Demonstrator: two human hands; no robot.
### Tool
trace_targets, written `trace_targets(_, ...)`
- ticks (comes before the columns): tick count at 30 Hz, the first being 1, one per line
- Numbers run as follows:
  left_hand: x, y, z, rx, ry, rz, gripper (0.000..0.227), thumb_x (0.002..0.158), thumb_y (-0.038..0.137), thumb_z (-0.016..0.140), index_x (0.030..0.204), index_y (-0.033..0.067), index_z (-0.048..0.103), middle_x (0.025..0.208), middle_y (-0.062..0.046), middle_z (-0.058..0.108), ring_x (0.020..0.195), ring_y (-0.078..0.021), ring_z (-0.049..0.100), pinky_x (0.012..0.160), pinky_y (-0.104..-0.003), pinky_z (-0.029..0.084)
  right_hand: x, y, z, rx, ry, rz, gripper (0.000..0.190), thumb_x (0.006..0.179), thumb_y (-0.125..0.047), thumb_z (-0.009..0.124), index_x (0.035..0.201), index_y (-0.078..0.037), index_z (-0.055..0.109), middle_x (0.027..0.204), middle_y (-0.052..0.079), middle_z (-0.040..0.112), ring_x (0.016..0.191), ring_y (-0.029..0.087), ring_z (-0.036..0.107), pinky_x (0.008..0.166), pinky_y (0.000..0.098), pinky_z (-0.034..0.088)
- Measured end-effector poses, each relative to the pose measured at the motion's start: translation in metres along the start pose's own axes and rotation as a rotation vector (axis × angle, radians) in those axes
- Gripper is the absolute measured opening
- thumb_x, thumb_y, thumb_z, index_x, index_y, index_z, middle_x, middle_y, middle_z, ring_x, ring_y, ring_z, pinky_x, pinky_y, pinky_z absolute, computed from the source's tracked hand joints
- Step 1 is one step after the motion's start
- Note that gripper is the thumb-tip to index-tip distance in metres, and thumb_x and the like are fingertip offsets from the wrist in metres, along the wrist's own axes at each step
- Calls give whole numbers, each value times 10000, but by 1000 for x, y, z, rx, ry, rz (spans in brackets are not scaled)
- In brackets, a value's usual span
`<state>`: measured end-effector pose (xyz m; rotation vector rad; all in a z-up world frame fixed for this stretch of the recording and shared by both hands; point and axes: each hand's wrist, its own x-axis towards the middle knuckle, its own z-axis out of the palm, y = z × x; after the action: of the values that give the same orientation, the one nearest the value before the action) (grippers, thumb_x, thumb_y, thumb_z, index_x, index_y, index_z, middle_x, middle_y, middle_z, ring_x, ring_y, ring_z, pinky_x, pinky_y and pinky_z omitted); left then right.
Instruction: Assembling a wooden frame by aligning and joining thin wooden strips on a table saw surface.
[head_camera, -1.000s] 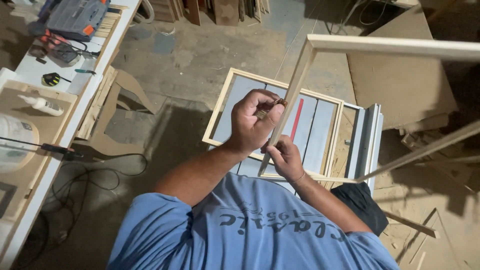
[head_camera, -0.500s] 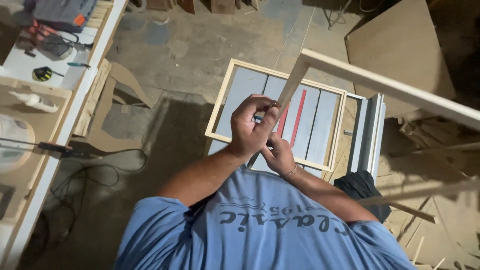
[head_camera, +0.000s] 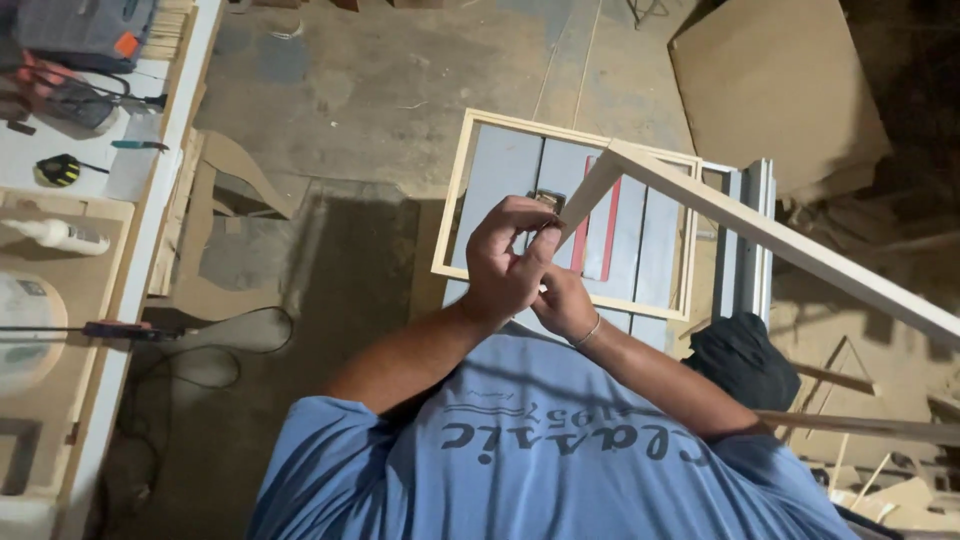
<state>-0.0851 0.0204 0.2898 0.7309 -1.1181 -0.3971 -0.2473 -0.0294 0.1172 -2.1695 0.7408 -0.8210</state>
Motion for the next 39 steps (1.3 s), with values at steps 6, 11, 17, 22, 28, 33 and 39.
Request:
trace_targets(6, 1, 0, -28, -60, -15, -13, 83, 971, 30, 642, 1048, 44, 671, 951, -73, 661, 878, -195, 675, 791, -315, 571, 19, -43, 12, -45, -2, 8, 112, 836, -35, 755, 874, -73, 657, 737, 122, 700, 719, 368, 704, 627, 464, 570)
trace_targets(11, -2, 5, -46, -59, -35, -29, 81, 970, 34, 649, 1047, 44, 674, 949, -70, 660, 871, -185, 663, 785, -312, 557, 21, -46, 25, -10, 7, -31, 84, 873, -78, 741, 878, -98, 660, 724, 95, 692, 707, 378, 684, 627, 471, 558)
trace_targets(17, -5, 0, -56, -56, -23, -15, 71, 993, 89, 639, 1047, 61, 676, 934, -64, 658, 830, -158, 654, 754, -288, 548, 12, -37, 35, -41, -14, 6, 91, 875, -94, 757, 881, -104, 667, 716, 78, 695, 693, 352, 688, 632, 456, 556)
trace_targets(22, -2, 2, -56, -51, 13, -32, 77, 1003, 106, 644, 1051, 58, 680, 941, -66, 662, 838, -164, 656, 759, -288, 545, 27, -63, 27, -122, -29, 27, 147, 828, -42, 762, 885, -62, 628, 714, 142, 674, 712, 418, 679, 629, 492, 559)
trace_targets(28, 13, 9, -55, -10, 27, -55, 89, 1010, 124, 626, 1060, 70, 676, 946, -80, 668, 851, -204, 685, 773, -312, 571, 43, -66, 16, -178, -28, 74, 140, 844, -89, 746, 901, -74, 619, 738, 136, 670, 739, 384, 682, 652, 495, 538)
trace_targets(33, 28, 12, -52, -53, 45, -9, 74, 1027, 126, 616, 1055, 79, 666, 920, -47, 639, 819, -162, 659, 757, -305, 578, 62, -72, -1, -64, -82, 86, 109, 886, -50, 719, 876, -131, 648, 679, 27, 672, 663, 265, 679, 616, 383, 554)
trace_targets(39, 34, 21, -52, 111, 51, -176, 106, 1029, 240, 598, 1039, 141, 636, 887, 10, 684, 804, -112, 659, 748, -250, 562, 61, -25, 1, -265, -171, 84, 231, 802, 8, 563, 988, -111, 628, 806, 32, 698, 725, 164, 648, 654, 360, 502)
